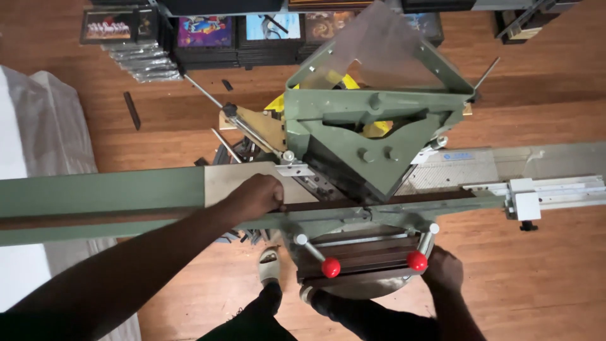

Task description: Measure and cut a wooden or plastic frame strip using a manual mitre saw.

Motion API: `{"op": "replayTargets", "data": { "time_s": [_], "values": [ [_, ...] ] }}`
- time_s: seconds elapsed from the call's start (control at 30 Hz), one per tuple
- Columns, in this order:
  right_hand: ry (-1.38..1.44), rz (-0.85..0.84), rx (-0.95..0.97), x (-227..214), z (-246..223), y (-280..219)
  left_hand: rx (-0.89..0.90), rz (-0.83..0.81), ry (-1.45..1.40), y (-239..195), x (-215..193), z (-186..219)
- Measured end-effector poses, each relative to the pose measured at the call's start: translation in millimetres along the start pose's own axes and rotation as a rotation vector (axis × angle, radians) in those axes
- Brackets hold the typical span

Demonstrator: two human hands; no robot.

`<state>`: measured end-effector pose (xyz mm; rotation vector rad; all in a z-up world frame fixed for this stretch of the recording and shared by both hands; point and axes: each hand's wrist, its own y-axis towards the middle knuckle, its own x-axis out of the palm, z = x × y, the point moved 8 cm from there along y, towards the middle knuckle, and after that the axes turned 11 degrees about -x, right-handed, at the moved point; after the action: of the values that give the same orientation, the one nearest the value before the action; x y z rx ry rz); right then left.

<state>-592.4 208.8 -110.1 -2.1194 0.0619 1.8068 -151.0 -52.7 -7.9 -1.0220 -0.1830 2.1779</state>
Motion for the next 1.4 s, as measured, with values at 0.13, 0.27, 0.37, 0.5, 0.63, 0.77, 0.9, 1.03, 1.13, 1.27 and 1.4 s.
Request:
{"op": "replayTargets", "data": {
  "time_s": [0.13, 0.27, 0.37, 0.5, 0.63, 0.77, 0.9, 1.03, 1.13, 1.27, 1.4],
  "values": [
    [0.022, -0.030, -0.128, -18, -12, 21, -0.074, -0.035, -0.072, -2, 2, 2],
    [-0.026, -0.025, -0.139, 3, 2, 19, 0.065, 0.069, 0.100, -1, -8, 15],
    [-0.081, -0.011, -0.135, 1, 2, 19, 0.041, 0.025, 0.114, 2, -7, 12],
    [-0.067, -0.026, -0.114, 2, 1, 23, 0.048, -0.001, -0.053, -4, -11, 14],
    [-0.066, 0.016, -0.097, -12, -5, 13, 0.030, -0.043, -0.083, -2, -10, 10],
    [-0.055, 0.119, -0.044, -2, -35, -29, -0.106, -0.132, 0.047, -1, -7, 7],
    [-0.022, 0.214, 0.151, 2, -70, -85, -0.082, -0.092, -0.029, -11, 2, 4],
    [-0.079, 0.203, 0.234, 39, -60, -101, 0.066, -0.006, -0.044, -32, -2, -7],
    [0.017, 0.087, 0.262, 23, -68, -100, 0.028, 0.048, -0.101, -40, -9, -26],
    [0.309, -0.016, -0.006, 14, -51, -83, 0.138, 0.111, -0.078, -45, -11, -34],
    [0.183, 0.108, 0.110, -56, 8, -45, 0.168, 0.036, -0.069, -32, -12, -38]
  ]
}}
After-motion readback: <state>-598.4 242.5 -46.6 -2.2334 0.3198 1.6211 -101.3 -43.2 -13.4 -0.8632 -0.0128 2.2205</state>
